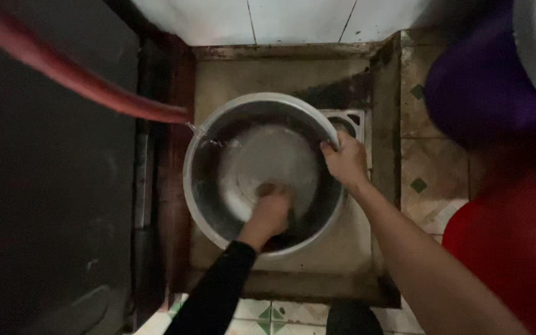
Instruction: The person washes a metal bowl using a sponge and water, fills a plastic pitcher with water from a hose, and then pours that water into an electric kettle.
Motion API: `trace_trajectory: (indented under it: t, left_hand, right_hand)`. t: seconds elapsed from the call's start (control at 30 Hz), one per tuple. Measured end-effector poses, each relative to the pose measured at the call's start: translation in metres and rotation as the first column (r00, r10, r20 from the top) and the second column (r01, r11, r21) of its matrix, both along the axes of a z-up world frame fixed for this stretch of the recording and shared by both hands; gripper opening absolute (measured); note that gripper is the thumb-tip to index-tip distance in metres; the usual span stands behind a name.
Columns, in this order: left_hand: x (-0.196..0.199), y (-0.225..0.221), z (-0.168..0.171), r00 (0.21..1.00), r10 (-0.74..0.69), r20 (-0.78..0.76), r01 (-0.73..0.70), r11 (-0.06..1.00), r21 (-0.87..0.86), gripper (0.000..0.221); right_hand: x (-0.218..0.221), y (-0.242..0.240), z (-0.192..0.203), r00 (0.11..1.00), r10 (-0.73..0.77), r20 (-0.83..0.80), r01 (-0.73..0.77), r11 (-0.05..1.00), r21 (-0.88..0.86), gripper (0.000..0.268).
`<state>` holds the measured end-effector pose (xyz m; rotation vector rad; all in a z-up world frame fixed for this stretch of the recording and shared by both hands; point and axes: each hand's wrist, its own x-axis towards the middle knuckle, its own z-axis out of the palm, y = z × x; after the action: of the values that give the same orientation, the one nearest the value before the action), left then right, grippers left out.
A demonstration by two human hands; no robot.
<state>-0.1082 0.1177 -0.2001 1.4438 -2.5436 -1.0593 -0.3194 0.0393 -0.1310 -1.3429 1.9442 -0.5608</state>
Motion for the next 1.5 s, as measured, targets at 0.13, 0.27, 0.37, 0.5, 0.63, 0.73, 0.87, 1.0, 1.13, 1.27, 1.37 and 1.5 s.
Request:
trace_trajectory:
  t: [0.13,0.27,0.37,0.5,0.63,0.73,0.87,1.0,1.13,1.27,1.37,1.5]
  left_hand:
    - [-0.043,-0.077,-0.008,0.879,-0.213,0.427,0.200,0.977,0.076,0.028]
    - [0.010,-0.119,0.015,0.953,0.100,0.287,-0.075,0.992,-0.099,0.033]
    - [0.051,-0.088,0.026,0.925,0.157,0.347,-0.219,0.964,0.148,0.044]
    - [0.006,-0.017,0.005,0.969,-0.027,0.246,0.007,0.996,0.084,0.046]
    - [-0.052,-0.067,-0.016,0.928,-0.085,0.363,0.099,0.995,-0.020,0.023]
    - [-0.016,-0.131,0.009,0.978,0.135,0.159,-0.121,0.988,-0.097,0.021]
    - [0.046,-0.117,0.056,0.901,0.109,0.421,-0.216,0.952,0.216,0.031]
    - [0.030,-0.036,0.039,0.923,-0.057,0.380,-0.084,0.935,0.344,0.054]
    - [-0.049,-0.043,-0.016,0.933,-0.080,0.350,0.070,0.997,0.043,0.062]
    - [-0.020,-0.126,-0.038,0.911,0.032,0.410,0.011,0.995,-0.101,0.021]
    - [0.061,-0.120,-0.016,0.972,0.130,0.194,-0.116,0.990,-0.080,0.041]
    - [0.058,-0.023,-0.033,0.929,0.066,0.365,-0.160,0.959,0.234,0.037]
  right_hand:
    - [0.003,-0.015,0.014,0.999,0.047,-0.019,-0.043,0.985,0.166,0.028]
    - [0.004,-0.020,0.020,0.999,0.041,-0.032,-0.035,0.982,0.186,0.027]
    - [0.004,-0.016,0.017,0.995,0.014,0.103,-0.016,1.000,0.026,0.024]
    - [0.005,-0.016,0.019,0.996,-0.012,0.088,0.001,0.991,0.131,0.024]
    - [0.002,-0.021,0.012,0.996,0.084,-0.022,-0.082,0.996,0.046,0.024]
    - [-0.002,-0.021,0.006,0.999,0.036,-0.003,-0.034,0.980,0.194,0.024]
    - [0.001,-0.021,0.008,0.996,0.033,0.082,-0.036,0.999,0.036,0.022]
    - [0.002,-0.019,0.011,0.999,0.033,0.041,-0.036,0.995,0.090,0.024]
    - [0.000,-0.020,0.014,0.998,0.054,0.040,-0.058,0.993,0.102,0.021]
    - [-0.001,-0.018,0.010,0.999,0.028,0.028,-0.031,0.993,0.118,0.020]
    - [0.000,-0.017,0.002,0.999,0.043,0.028,-0.043,0.999,-0.005,0.021]
    - [0.002,-0.013,0.003,0.999,0.035,0.026,-0.035,0.999,0.005,0.022]
